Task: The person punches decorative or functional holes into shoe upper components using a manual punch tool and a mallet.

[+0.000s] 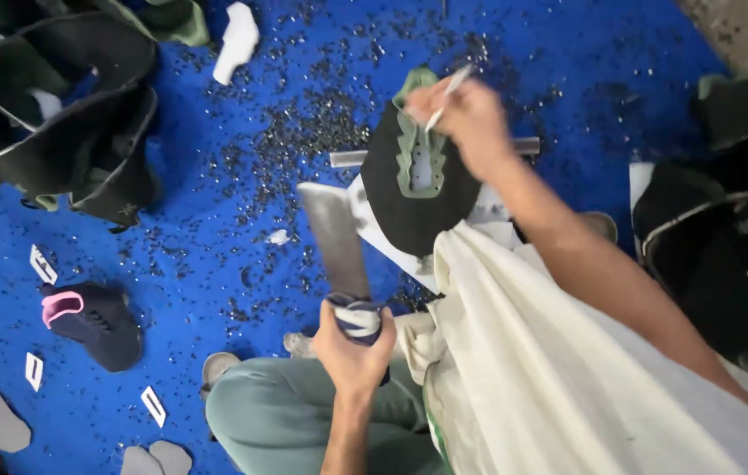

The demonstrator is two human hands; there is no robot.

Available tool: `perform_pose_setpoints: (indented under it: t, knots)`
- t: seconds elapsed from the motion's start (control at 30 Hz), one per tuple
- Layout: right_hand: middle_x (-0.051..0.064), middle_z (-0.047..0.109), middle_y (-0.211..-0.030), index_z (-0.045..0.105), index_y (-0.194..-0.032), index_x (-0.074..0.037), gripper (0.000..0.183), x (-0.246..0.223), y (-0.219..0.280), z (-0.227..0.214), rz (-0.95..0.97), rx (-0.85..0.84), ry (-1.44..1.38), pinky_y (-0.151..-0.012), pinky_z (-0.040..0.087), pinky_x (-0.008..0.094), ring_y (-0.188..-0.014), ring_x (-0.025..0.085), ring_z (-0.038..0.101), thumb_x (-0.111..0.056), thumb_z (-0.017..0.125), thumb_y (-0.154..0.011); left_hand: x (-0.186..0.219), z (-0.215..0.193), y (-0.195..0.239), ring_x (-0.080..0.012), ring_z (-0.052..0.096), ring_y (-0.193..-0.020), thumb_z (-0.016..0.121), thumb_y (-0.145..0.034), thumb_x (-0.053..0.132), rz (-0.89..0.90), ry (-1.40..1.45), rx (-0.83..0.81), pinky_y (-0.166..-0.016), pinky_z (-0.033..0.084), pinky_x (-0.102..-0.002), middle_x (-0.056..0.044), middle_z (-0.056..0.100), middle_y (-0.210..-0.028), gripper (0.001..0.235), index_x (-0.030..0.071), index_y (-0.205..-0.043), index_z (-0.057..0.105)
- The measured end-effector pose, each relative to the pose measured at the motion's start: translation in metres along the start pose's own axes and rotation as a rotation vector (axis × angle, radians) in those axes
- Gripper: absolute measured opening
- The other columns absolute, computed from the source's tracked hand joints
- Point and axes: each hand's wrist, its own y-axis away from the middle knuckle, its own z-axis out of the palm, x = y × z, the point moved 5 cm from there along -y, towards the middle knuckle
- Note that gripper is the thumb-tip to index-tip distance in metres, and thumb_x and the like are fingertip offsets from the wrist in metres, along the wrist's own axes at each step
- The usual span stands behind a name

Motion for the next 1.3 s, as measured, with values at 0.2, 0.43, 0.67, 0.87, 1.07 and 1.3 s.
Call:
perform_pose_setpoints:
  t: [0.2, 0.43, 0.67, 0.87, 1.07, 1.3]
  knots:
    - [0.016, 0.074, -0.114, 0.062, -0.1, 0.004, 0.008, 0.074, 0.031, 0.025, 0.234, -0.339, 0.33, -0.089, 0.062, 0.032, -0.103, 0.021, 0.075, 0.002, 0.054, -0.1, 0.083, -0.06, 0.022, -0.0178, 0.056, -0.062, 0.082, -0.067, 0.023, 0.4, -0.03, -0.006, -0.062, 0.045, -0.034, 0.0, 0.059, -0.072, 0.032, 0.014, -0.081, 0.055]
    - [0.015, 0.078, -0.112, 0.067, -0.109, 0.005, 0.014, 0.058, 0.05, 0.034, -0.018, -0.341, 0.549, -0.089, 0.061, 0.03, -0.102, 0.018, 0.076, 0.003, 0.058, -0.099, 0.035, -0.033, 0.01, -0.0234, 0.061, -0.069, 0.087, -0.072, 0.031, 0.827, 0.832, 0.192, -0.063, 0.057, -0.031, -0.007, 0.063, -0.084, 0.043, 0.016, -0.098, 0.056]
    - [0.015, 0.077, -0.104, 0.072, -0.113, 0.001, 0.016, 0.065, 0.034, 0.023, 0.012, -0.264, 0.582, -0.083, 0.059, 0.034, -0.093, 0.021, 0.072, -0.001, 0.061, -0.102, -0.016, 0.022, -0.009, -0.0266, 0.072, -0.071, 0.086, -0.069, 0.023, 0.079, -0.08, -0.068, -0.067, 0.058, -0.035, -0.01, 0.071, -0.081, 0.044, 0.002, -0.1, 0.062]
    - [0.011, 0.077, -0.106, 0.064, -0.103, 0.001, 0.01, 0.066, 0.021, 0.022, 0.15, -0.169, 0.267, -0.085, 0.063, 0.03, -0.094, 0.017, 0.078, -0.002, 0.055, -0.101, 0.116, -0.05, -0.002, -0.0244, 0.059, -0.068, 0.085, -0.067, 0.021, 0.529, 0.072, 0.128, -0.066, 0.048, -0.037, -0.007, 0.058, -0.077, 0.042, 0.007, -0.09, 0.052]
    - [0.014, 0.076, -0.105, 0.069, -0.111, 0.006, 0.019, 0.044, 0.055, 0.042, -0.272, -0.269, 0.713, -0.084, 0.06, 0.032, -0.094, 0.019, 0.074, 0.006, 0.054, -0.099, 0.006, 0.016, -0.017, -0.0193, 0.065, -0.069, 0.081, -0.072, 0.014, 0.439, 0.352, 0.044, -0.064, 0.053, -0.032, -0.006, 0.065, -0.081, 0.036, 0.009, -0.094, 0.053]
    - [0.015, 0.075, -0.103, 0.065, -0.107, 0.003, 0.016, 0.068, 0.011, 0.014, 0.139, -0.1, 0.141, -0.085, 0.064, 0.035, -0.092, 0.023, 0.075, -0.002, 0.05, -0.108, 0.048, -0.015, -0.012, -0.0194, 0.065, -0.06, 0.084, -0.067, 0.019, 0.141, 0.0, 0.079, -0.062, 0.056, -0.031, -0.003, 0.067, -0.074, 0.037, 0.006, -0.093, 0.06]
